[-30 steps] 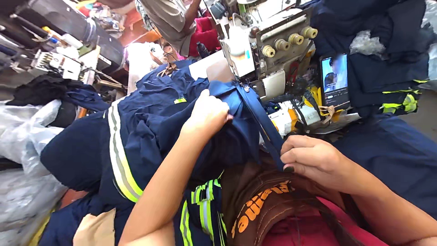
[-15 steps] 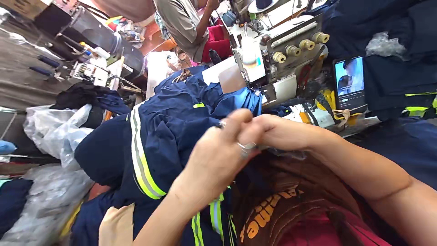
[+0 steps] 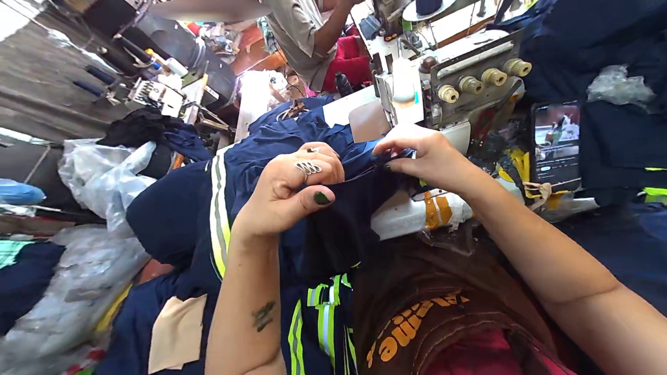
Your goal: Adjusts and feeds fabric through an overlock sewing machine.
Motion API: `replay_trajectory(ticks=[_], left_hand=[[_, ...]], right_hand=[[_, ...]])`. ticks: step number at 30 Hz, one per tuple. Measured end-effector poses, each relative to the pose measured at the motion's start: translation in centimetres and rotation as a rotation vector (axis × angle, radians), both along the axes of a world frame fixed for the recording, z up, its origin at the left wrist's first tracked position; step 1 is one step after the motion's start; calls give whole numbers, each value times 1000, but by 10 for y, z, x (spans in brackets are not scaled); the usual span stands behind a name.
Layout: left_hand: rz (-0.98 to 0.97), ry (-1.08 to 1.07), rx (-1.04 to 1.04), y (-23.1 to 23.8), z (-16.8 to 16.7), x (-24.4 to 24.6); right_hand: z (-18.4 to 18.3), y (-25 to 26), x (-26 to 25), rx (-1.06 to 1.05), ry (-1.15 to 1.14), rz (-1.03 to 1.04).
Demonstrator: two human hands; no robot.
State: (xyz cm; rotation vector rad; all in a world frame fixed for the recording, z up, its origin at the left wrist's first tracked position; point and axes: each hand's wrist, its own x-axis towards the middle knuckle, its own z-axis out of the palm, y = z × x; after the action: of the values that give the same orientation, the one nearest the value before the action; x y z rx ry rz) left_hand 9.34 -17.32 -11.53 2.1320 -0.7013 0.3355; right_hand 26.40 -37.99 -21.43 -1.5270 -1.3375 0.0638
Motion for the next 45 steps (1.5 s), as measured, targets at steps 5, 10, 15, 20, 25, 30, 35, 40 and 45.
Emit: replay_trajectory(ticks=[5,10,15,20,25,30,35,40,45], left_hand=[[-141,33,-27,-5,15,35],[-59,144,66,30,9,75],[-26,311,64,50,-31,103],[-46,293,-90,66,-44,127],[-11,254,53,58,-23,134],[65,228,366,37,-18,140],[6,219,376,25,-36,146],[-117,206,311,11,-63,147],[159,152,638,59,-95,150]], right_hand=[[7,-11,-17,82,-73,-37],[-32,-70,-33,135,137,-14],[-87,-99,-53,125,388,34],[-97,-74,-29,132,403,5],[-98,-49,-7,151,390,-32],[-101,-39,-2,164,401,-69],[-102,-36,2,186,382,-69],[-104,-36,4,180,345,-74],[-99,-34,4,122,279,-133]])
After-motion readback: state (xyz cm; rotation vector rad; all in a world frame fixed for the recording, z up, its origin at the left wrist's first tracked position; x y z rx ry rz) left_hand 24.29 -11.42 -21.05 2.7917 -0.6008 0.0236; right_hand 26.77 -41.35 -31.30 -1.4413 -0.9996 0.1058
